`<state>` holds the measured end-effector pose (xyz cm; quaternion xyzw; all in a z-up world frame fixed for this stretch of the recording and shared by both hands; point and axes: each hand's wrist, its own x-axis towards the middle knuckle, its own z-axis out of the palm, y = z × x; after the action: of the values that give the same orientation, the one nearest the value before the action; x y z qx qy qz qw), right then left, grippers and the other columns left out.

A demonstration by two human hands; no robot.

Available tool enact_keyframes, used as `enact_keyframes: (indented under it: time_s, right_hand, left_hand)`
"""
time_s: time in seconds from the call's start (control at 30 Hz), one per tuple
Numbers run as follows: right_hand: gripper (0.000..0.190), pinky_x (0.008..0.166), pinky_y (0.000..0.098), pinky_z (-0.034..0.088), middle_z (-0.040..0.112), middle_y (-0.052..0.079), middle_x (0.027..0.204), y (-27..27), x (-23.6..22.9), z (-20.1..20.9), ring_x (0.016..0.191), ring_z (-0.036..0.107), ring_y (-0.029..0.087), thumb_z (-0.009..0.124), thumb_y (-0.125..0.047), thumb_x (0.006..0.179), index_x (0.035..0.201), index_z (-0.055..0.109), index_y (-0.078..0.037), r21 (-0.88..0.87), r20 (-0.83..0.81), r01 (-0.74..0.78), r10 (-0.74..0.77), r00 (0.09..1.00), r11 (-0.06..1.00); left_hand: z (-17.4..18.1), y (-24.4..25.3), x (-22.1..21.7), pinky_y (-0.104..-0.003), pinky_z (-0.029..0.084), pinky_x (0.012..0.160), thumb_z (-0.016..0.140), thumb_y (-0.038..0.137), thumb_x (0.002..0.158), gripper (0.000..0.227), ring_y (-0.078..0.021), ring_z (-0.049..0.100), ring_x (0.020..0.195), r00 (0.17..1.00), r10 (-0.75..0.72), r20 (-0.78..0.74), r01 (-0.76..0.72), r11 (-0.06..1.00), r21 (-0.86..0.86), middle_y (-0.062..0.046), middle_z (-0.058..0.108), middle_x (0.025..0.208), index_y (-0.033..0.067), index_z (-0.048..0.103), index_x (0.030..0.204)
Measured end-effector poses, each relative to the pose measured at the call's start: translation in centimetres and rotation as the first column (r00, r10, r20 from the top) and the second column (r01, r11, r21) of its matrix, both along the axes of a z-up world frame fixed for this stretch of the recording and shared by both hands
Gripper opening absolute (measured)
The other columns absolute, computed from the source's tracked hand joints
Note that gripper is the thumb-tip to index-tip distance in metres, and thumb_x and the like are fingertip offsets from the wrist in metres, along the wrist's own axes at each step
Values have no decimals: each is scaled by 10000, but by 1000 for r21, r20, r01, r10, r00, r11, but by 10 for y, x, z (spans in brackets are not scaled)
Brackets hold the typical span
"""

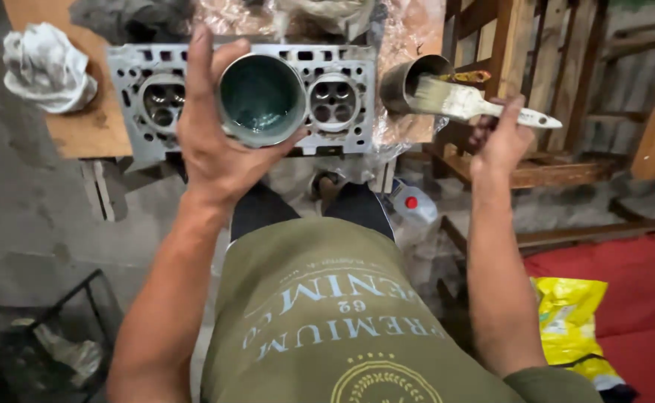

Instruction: Cleaning an engine cylinder head using a brush and steel wool

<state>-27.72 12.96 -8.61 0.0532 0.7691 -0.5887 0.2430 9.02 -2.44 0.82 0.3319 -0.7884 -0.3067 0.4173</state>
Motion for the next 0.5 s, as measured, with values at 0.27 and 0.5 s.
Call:
enact_keyframes:
  time_s: [0.27,0.5]
  right_hand:
    - [247,484,276,540,704,80,750,-13,97,37,564,638,156,712,-314,933,1009,689,-80,-155,-47,-238,233,971,959]
    - [78,585,255,690,724,243,963,-29,187,38,779,774,277,641,3,964,1030,675,26,139,-341,-648,651,679,749]
  left_hand:
    - [-11,28,98,-441,538,1185,984,285,897,1103,-370,653,1334,992,122,7,-122,990,66,-253,612,1419,76,179,1622]
    - [-21,20,145,-463,523,1167,917,429,925,1075,-377,670,1299,993,89,84,-91,996,13,-227,634,1399,64,179,1617]
